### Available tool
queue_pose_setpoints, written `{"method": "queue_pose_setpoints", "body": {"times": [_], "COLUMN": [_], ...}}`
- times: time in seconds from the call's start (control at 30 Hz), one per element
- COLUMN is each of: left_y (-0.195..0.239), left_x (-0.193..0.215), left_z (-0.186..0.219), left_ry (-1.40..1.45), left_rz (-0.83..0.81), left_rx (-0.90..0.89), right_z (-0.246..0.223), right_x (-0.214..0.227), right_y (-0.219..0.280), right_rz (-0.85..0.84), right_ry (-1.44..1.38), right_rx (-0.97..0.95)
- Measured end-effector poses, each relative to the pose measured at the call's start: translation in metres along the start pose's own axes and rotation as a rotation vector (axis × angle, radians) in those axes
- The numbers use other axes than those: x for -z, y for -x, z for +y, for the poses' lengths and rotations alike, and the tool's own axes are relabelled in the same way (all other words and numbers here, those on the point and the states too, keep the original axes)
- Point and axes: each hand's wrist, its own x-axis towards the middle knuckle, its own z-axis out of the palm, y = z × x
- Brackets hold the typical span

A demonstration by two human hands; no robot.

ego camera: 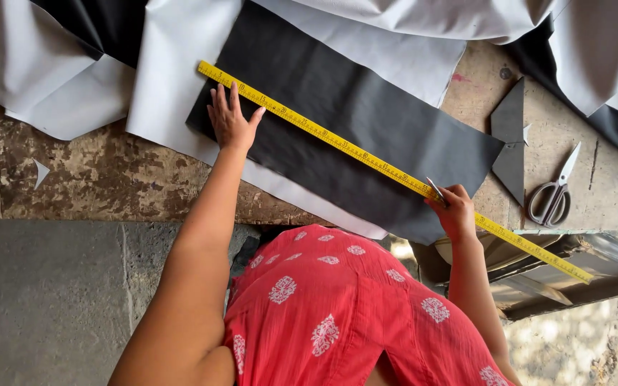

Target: Measuring, marking, and cutting fabric and vinyl materials for upholstery using a ruler, pen, and scissors.

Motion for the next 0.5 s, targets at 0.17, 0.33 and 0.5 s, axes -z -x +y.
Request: {"method": "queue_pose_setpoints", "body": {"times": [0.17, 0.33, 0.5], "left_y": [-0.006, -0.011, -0.01], "left_x": [-0.002, -0.01, -0.021], "left_z": [0.011, 0.015, 0.008], "left_ry": [-0.076, -0.14, -0.163], "left_rz": [-0.05, -0.034, 0.106], "left_rx": [0.04, 0.074, -0.006], "right_z": [0.005, 0.004, -0.001], "right_x": [-0.006, -0.006, 0.005], "right_y": [-0.003, -0.006, -0.004], "right_rz": [0.014, 0.036, 0.064], "right_ry": [-0.026, 0.029, 0.122], "right_rx": [-0.007, -0.059, -0.075]}}
